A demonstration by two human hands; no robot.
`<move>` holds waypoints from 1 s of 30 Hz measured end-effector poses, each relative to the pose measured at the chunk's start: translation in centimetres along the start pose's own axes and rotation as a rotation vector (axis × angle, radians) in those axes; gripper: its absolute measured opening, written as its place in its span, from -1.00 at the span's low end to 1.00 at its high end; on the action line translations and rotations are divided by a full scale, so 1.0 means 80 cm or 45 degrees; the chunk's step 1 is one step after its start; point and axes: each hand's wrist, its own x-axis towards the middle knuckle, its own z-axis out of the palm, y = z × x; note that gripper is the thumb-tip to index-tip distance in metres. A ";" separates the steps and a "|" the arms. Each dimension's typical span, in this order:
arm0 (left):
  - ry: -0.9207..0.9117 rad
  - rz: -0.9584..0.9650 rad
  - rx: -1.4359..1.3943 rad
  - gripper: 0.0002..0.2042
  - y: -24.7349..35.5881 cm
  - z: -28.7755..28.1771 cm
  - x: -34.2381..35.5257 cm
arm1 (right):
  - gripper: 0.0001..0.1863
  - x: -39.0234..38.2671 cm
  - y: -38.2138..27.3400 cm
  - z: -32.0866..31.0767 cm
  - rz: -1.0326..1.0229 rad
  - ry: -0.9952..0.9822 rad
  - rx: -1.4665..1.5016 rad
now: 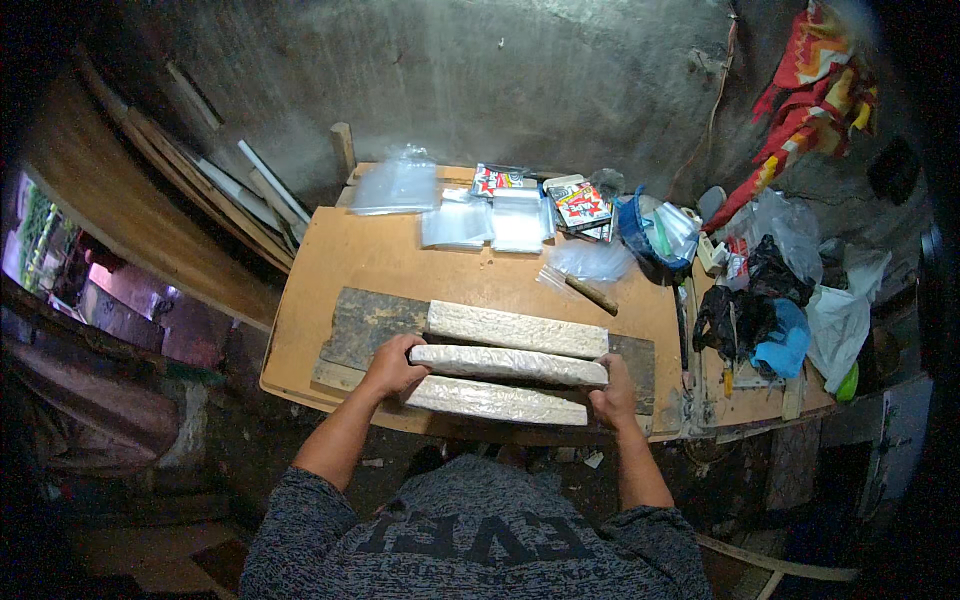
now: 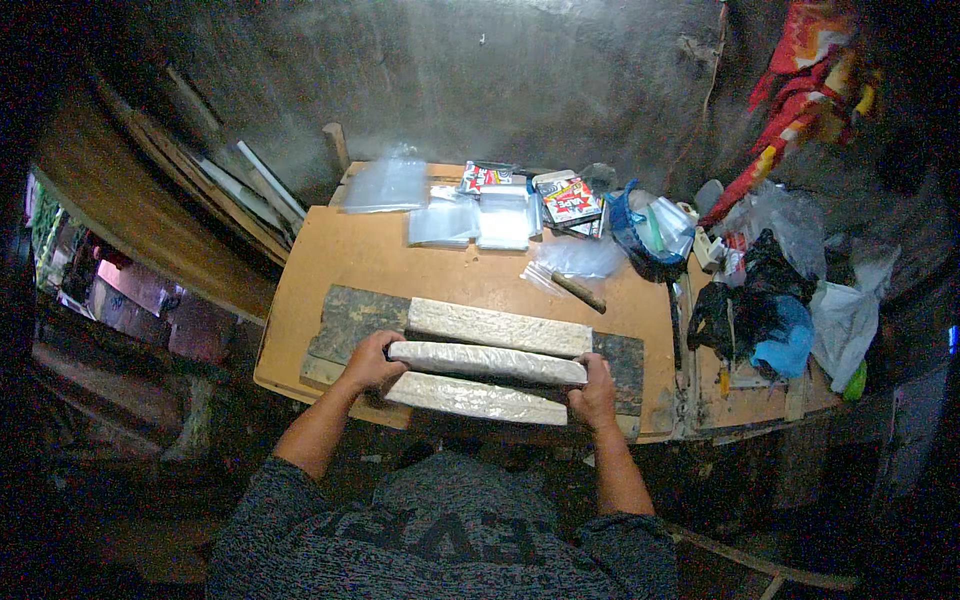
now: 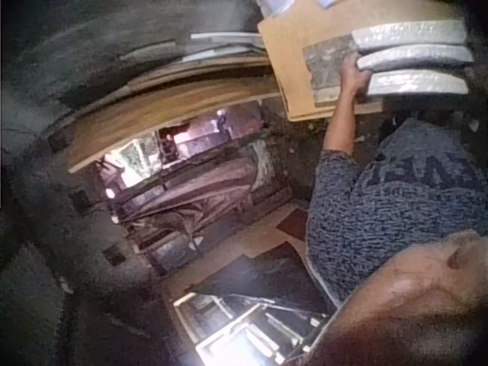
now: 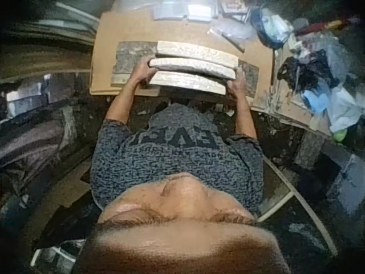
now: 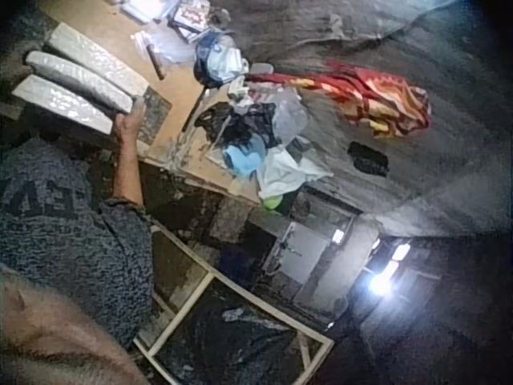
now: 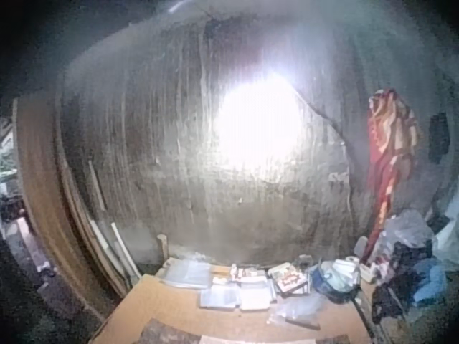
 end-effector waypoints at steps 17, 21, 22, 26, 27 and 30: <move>0.293 -0.027 -0.284 -0.64 0.026 0.026 -0.030 | -0.58 -0.038 0.038 0.021 0.354 0.073 0.124; 0.327 0.026 -0.321 -0.63 0.002 0.045 -0.020 | -0.59 -0.029 0.033 0.032 0.301 0.116 -0.002; 0.319 0.028 -0.313 -0.63 0.005 0.046 -0.019 | -0.60 -0.030 0.032 0.032 0.341 0.111 0.048; 0.282 -0.015 -0.329 -0.60 0.015 0.043 -0.026 | -0.61 -0.037 0.024 0.018 0.455 0.072 0.190; 0.272 -0.038 -0.346 -0.60 0.017 0.042 -0.028 | -0.61 -0.038 0.022 0.014 0.472 0.058 0.210; 0.353 -0.101 -0.474 -0.56 0.007 0.050 -0.037 | -0.64 -0.021 0.014 0.004 0.492 0.138 0.102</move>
